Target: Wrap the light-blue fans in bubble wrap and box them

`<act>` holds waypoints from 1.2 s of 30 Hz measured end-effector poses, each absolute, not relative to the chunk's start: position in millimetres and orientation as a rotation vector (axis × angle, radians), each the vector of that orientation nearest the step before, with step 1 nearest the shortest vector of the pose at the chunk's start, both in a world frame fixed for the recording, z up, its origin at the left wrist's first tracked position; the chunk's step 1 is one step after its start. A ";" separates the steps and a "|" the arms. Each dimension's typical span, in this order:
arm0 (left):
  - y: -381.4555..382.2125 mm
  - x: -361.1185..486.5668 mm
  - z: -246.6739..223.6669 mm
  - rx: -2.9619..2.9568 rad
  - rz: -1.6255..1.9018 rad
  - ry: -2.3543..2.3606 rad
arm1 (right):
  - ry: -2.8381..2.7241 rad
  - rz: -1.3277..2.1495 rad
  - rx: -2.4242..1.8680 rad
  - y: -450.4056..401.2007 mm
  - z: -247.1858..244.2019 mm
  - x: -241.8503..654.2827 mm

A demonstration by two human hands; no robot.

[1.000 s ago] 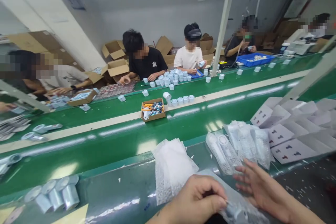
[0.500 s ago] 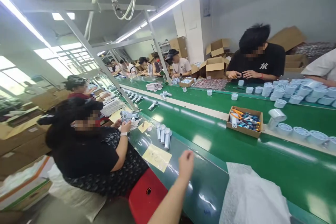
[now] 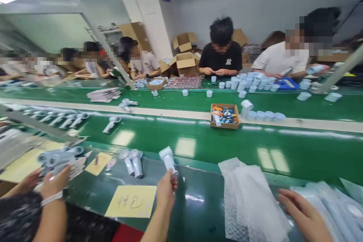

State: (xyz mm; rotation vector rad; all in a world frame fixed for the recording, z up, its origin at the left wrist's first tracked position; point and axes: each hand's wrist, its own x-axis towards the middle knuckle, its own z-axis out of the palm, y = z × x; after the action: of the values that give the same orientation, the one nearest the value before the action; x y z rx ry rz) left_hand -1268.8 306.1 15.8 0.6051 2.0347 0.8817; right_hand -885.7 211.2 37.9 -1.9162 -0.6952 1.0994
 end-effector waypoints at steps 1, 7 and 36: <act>293.8 -1235.8 16.7 0.534 0.973 1.811 | -0.536 1.287 -1.785 219.6 43.8 -901.4; 226.5 -1065.6 20.8 0.740 0.541 0.954 | -0.123 1.630 -1.287 262.9 62.8 -936.5; 204.4 -1004.4 41.5 0.912 0.757 1.408 | -0.352 2.093 -1.159 147.6 55.2 -823.3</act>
State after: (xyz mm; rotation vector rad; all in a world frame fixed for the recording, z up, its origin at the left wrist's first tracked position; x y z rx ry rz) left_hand -1004.4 204.4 41.5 0.9122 1.4081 0.7570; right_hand -823.3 147.6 55.2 -1.1590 -0.3517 2.0931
